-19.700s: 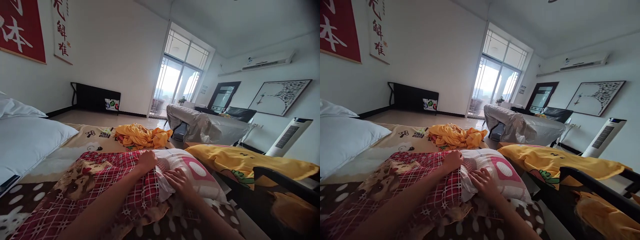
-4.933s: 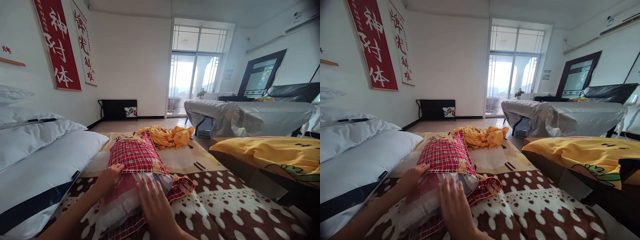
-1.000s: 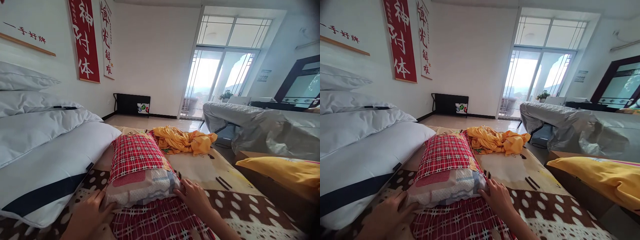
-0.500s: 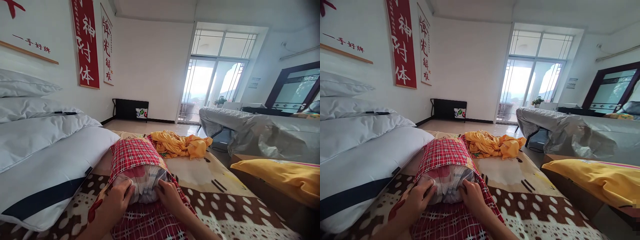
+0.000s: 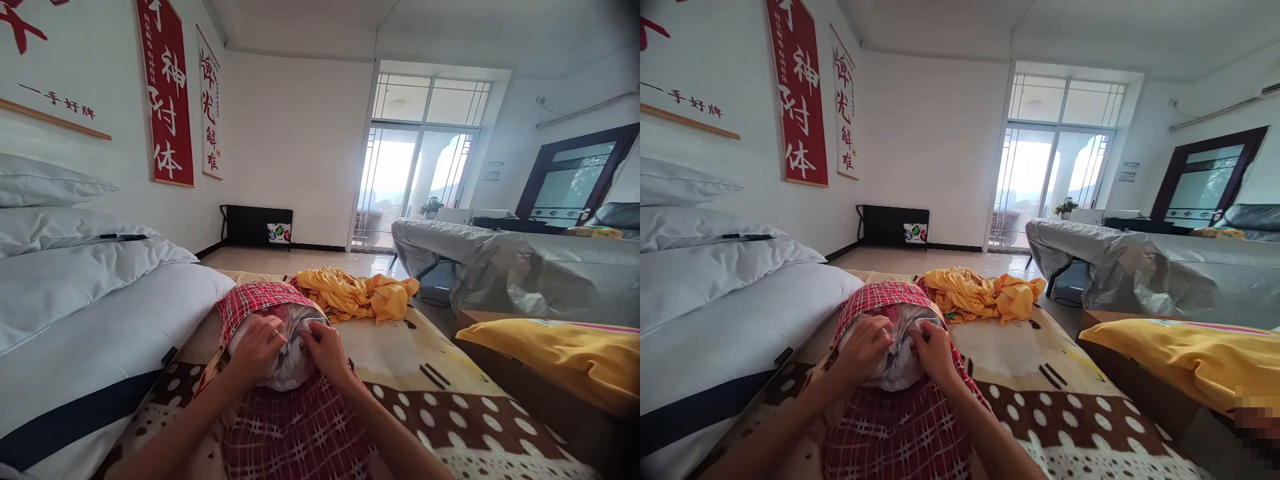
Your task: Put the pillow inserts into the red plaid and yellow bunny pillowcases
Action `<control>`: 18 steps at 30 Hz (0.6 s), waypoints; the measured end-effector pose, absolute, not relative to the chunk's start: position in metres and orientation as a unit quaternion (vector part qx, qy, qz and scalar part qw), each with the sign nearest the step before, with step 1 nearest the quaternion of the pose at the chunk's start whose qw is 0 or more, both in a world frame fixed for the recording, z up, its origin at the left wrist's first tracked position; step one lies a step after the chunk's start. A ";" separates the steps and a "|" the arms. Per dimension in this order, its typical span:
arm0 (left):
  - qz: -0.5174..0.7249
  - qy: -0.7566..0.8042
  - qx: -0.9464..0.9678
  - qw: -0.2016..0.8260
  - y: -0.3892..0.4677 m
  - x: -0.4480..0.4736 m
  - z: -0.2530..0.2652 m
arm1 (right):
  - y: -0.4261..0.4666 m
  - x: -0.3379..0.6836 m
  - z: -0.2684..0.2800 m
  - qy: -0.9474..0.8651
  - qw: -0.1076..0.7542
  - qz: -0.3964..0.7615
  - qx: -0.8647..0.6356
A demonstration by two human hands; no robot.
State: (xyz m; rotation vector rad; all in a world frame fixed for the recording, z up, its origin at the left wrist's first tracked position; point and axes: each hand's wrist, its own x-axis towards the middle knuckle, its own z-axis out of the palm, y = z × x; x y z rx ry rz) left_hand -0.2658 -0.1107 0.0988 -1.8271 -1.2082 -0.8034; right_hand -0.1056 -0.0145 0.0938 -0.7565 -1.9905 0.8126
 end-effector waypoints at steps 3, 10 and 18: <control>-0.266 -0.498 -0.750 0.346 -0.107 -0.269 0.106 | -0.009 -0.110 0.096 -0.787 0.422 0.351 -0.280; -0.171 -0.532 -0.781 0.280 -0.107 -0.269 0.097 | -0.014 -0.110 0.095 -0.786 0.402 0.397 -0.250; -0.083 -0.615 -0.757 0.204 -0.105 -0.258 0.103 | -0.015 -0.097 0.101 -0.836 0.361 0.355 -0.212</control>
